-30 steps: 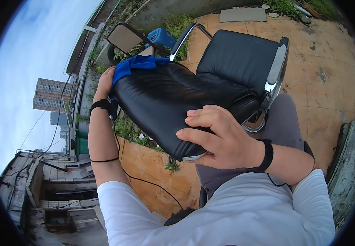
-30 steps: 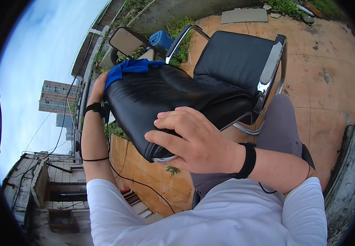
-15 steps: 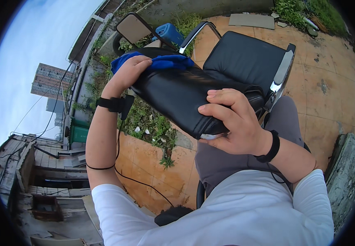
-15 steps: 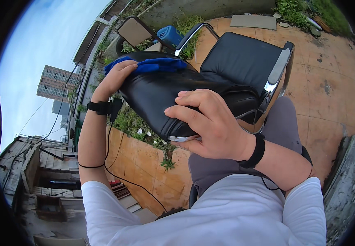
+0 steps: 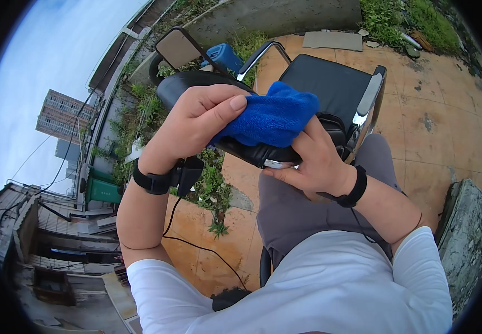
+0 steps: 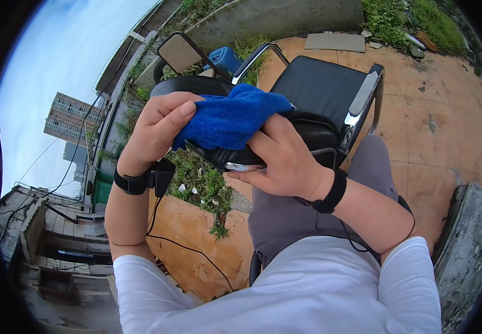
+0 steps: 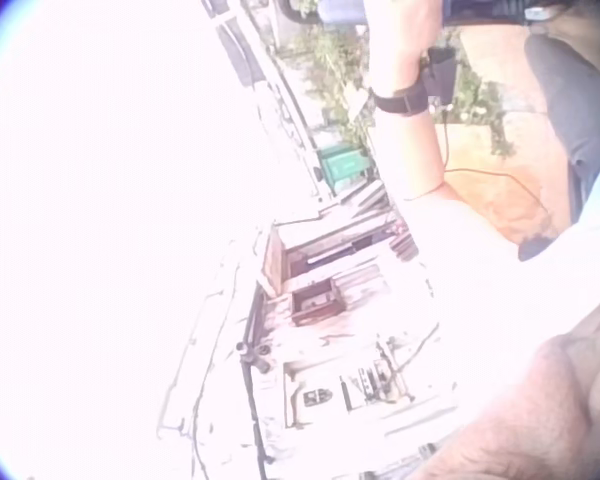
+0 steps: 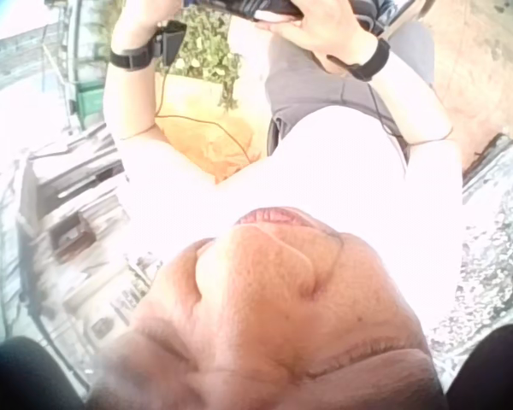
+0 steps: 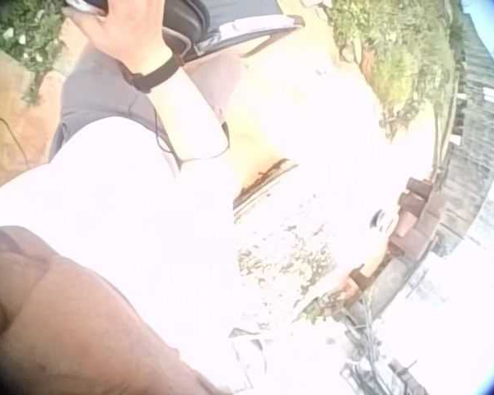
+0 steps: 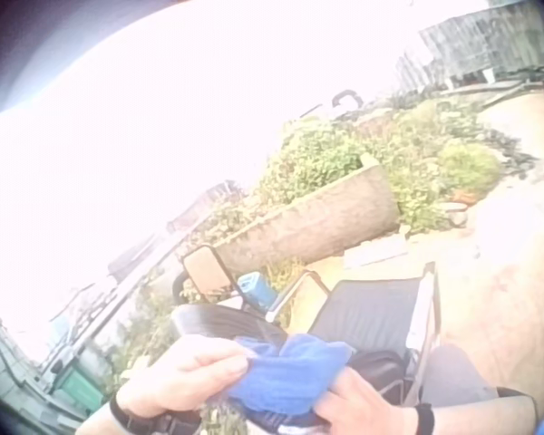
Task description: Wiping down a black office chair with a blue cloth.
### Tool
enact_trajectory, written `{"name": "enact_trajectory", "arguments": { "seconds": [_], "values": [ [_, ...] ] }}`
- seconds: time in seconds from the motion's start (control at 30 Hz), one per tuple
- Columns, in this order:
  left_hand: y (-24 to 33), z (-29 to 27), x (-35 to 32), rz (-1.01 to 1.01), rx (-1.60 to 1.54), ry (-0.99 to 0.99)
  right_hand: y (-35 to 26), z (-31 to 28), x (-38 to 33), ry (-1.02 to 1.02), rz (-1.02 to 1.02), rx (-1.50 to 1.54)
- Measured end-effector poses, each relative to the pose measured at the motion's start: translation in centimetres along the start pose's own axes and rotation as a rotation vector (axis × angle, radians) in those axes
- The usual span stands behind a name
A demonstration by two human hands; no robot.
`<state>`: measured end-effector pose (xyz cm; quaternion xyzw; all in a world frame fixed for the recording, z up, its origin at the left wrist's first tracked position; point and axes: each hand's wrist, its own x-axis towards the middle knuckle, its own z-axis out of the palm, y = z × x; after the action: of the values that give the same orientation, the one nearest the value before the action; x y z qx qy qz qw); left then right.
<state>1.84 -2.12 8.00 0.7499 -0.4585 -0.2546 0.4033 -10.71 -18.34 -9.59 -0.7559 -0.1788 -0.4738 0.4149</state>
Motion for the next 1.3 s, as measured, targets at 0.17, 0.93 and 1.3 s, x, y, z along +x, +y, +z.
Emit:
{"name": "enact_trajectory", "arguments": {
  "seconds": [0.17, 0.93, 1.3],
  "values": [
    [-0.5, -2.0, -0.9, 0.057, 0.031, 0.305, 0.3, 0.5, 0.1, -0.016, -0.023, 0.076],
    [-0.4, 10.5, -4.9, 0.525, 0.528, 0.422, -0.1, -2.0, -1.7, 0.225, -0.11, 0.052],
    [-3.6, 0.3, -2.1, 0.247, 0.225, 0.51, -2.7, -2.9, 6.3, 0.148, 0.187, 0.416]
  ]
}}
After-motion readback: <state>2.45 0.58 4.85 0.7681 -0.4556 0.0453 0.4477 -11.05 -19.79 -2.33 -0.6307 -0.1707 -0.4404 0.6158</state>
